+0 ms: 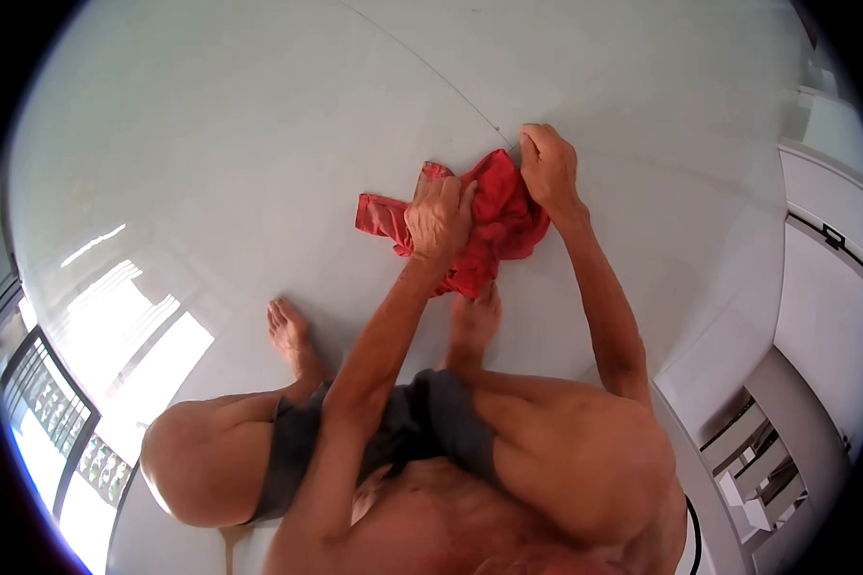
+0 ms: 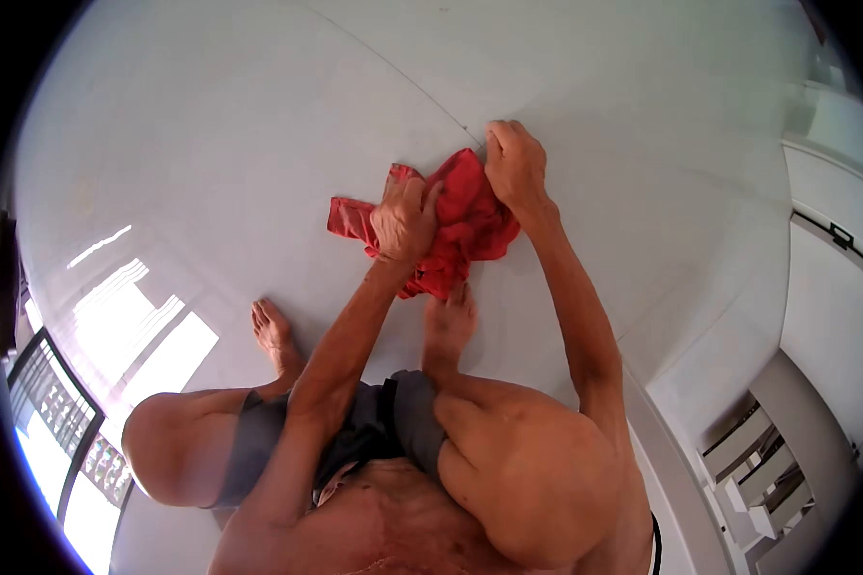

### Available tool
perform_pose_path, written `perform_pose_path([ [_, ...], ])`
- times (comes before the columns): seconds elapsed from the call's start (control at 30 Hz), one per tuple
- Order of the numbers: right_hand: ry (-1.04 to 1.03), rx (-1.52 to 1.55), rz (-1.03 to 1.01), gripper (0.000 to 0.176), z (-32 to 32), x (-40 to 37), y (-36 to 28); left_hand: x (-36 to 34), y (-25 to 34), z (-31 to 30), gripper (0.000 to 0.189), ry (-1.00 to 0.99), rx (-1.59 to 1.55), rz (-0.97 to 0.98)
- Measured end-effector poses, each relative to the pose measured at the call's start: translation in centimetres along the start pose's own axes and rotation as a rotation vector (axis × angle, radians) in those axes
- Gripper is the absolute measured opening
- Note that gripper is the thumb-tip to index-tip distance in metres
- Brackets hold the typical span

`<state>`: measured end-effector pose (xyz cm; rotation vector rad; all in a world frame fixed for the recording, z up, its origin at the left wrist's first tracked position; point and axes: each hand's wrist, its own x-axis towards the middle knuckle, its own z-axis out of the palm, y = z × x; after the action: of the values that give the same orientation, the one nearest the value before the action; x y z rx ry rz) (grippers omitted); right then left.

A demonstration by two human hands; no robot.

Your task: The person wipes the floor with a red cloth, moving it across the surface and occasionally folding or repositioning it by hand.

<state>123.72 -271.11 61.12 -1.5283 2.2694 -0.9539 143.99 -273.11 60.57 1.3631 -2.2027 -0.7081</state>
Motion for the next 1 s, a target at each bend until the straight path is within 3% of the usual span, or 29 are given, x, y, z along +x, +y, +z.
perform_pose_path([
  [0.13,-0.030,-0.015,-0.071,0.008,1.2,1.4,-0.7,-0.9,-0.5,0.6,0.035,0.138,-0.031,0.162],
  [0.23,-0.127,-0.060,0.138,0.009,1.7,2.5,-0.4,-1.1,-0.7,0.7,0.036,0.104,-0.077,0.130],
  [0.53,-0.207,-0.071,0.410,0.015,2.6,4.2,-1.7,-0.6,-0.9,0.7,0.037,0.150,-0.063,0.165],
  [0.73,-0.249,-0.148,0.439,0.019,1.6,2.8,-1.8,-0.2,-0.8,0.6,0.037,0.161,-0.074,0.165],
  [0.93,-0.195,-0.062,0.367,0.024,2.3,3.8,-1.9,-1.2,-0.9,0.5,0.035,0.114,-0.088,0.128],
  [1.0,-0.209,0.006,0.438,0.024,1.6,3.1,-1.9,-0.9,-0.6,0.4,0.035,0.105,-0.092,0.114],
])
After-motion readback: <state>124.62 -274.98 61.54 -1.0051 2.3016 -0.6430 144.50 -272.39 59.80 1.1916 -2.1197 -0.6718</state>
